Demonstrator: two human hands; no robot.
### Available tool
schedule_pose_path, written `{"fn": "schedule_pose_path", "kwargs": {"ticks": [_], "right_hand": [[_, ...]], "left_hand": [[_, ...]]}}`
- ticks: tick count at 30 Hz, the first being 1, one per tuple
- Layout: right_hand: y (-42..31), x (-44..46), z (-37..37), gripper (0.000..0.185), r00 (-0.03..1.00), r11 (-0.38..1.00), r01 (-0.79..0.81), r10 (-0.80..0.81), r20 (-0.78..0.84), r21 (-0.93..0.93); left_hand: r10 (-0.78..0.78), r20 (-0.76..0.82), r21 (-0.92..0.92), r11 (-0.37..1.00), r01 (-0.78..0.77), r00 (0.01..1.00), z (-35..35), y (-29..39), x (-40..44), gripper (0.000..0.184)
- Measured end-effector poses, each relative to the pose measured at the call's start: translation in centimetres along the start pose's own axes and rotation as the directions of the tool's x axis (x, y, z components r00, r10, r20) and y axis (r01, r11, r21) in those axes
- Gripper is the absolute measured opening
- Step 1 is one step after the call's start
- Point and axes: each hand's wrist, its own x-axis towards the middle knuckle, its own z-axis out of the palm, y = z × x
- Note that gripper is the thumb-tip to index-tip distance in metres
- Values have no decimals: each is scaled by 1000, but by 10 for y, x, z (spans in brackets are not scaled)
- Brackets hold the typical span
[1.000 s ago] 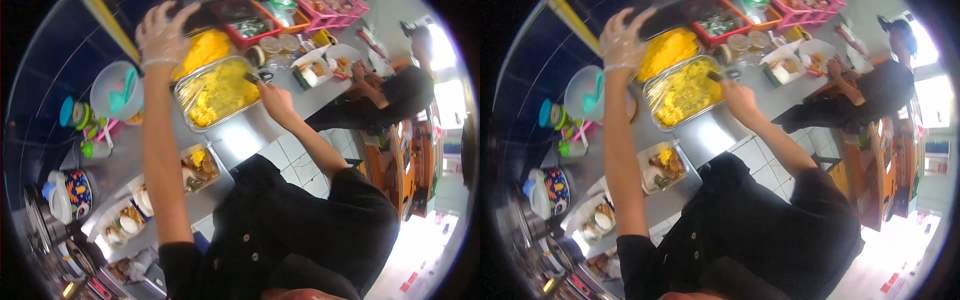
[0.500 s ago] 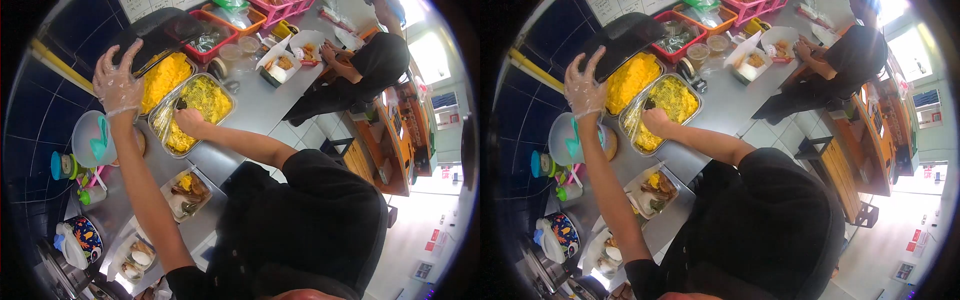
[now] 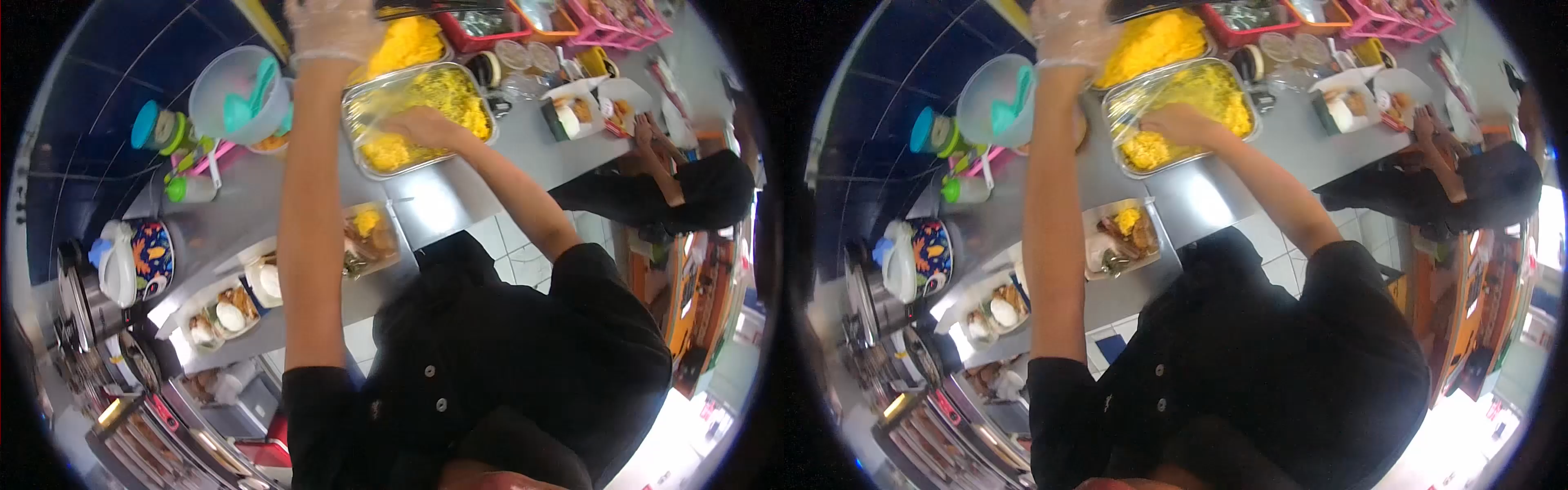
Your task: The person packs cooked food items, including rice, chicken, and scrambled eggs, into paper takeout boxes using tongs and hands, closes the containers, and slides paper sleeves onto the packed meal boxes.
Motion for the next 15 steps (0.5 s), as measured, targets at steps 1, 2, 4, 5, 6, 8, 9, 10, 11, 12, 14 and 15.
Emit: {"fn": "schedule_pose_path", "kwargs": {"ticks": [1, 2, 4, 5, 6, 8, 9, 10, 11, 12, 14, 15], "right_hand": [[1, -6, -3, 32, 1000, 996, -12, 12, -3, 86], [-1, -10, -11, 32, 1000, 985, -29, 31, -6, 168], [-19, -23, -25, 33, 947, 864, -321, 299, 118, 387], [-24, -28, -32, 34, 889, 756, -455, 410, 203, 471], [15, -34, 0, 36, 974, 898, -129, 194, -116, 420], [6, -48, -17, 35, 875, 607, -414, 471, 113, 678], [-5, -55, -28, 34, 787, 402, -529, 562, 254, 748], [-21, -63, -41, 32, 784, 369, -518, 565, 257, 772], [-28, -71, -47, 32, 772, 350, -521, 582, 255, 779], [-30, -80, -52, 32, 764, 336, -523, 592, 256, 783], [-43, -95, -64, 31, 761, 301, -499, 600, 246, 813], [-54, -102, -71, 30, 767, 277, -476, 596, 239, 835]], "left_hand": [[-13, 19, 13, 1000, 13, 1000, -1, 0, -1, 65], [-21, 35, 20, 1000, 21, 999, 0, -1, -2, 66], [-38, 74, 28, 999, 36, 997, 2, -2, -2, 66], [-37, 71, 31, 999, 35, 997, 2, -3, -2, 66], [-39, 69, 35, 999, 37, 997, 2, -3, -3, 66], [-37, 61, 34, 999, 35, 997, 2, -4, -5, 67], [-32, 61, 36, 999, 30, 998, 1, -3, -4, 67], [-28, 61, 37, 999, 25, 998, 1, -2, -4, 67], [-28, 61, 40, 999, 25, 998, -1, -2, -4, 67], [-24, 48, 25, 999, 22, 999, -3, 0, -4, 65], [59, -123, 76, 996, -50, 991, 11, -11, -5, 53], [94, -225, 17, 996, -92, 970, 15, -19, -6, 44]]}}
